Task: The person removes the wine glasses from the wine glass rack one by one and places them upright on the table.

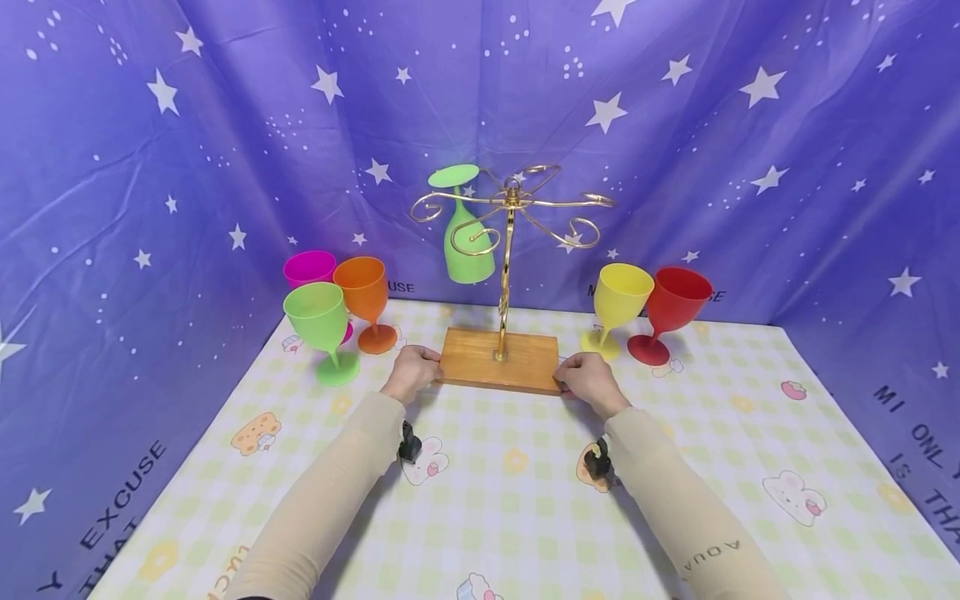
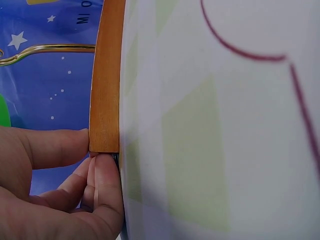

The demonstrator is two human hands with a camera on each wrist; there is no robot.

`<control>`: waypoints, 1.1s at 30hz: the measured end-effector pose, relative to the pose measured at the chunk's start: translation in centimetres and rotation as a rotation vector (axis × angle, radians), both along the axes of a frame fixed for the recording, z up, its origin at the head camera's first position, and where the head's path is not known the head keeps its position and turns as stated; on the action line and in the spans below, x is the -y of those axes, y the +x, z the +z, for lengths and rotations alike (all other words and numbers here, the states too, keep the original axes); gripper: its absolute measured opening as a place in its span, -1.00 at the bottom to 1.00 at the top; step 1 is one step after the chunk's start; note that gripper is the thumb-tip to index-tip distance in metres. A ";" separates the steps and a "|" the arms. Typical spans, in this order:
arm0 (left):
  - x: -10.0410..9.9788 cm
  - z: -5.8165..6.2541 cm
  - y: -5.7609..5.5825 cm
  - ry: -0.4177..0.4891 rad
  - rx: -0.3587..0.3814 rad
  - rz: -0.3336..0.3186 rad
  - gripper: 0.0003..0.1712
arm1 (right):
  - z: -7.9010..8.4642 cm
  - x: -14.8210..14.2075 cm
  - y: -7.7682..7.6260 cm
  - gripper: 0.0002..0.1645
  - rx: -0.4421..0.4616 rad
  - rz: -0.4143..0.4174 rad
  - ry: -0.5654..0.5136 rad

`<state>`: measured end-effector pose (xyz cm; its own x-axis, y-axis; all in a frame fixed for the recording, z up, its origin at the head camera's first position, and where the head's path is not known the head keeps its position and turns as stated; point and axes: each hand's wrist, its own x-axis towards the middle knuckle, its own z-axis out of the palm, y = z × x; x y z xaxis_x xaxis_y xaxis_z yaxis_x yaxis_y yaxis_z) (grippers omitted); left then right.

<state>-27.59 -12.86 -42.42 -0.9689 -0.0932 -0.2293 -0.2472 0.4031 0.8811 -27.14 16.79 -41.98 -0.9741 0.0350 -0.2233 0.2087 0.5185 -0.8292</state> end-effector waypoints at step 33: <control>1.6 2.6 -1.7 0.137 0.029 -0.018 -0.69 | -0.2 0.2 -0.3 -0.79 0.022 -0.007 0.012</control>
<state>-29.32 -14.43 -39.84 -0.9629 -0.0413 -0.2668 -0.2674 0.2843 0.9207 -27.44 16.63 -42.15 -0.9688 0.0446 -0.2439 0.2302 0.5270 -0.8181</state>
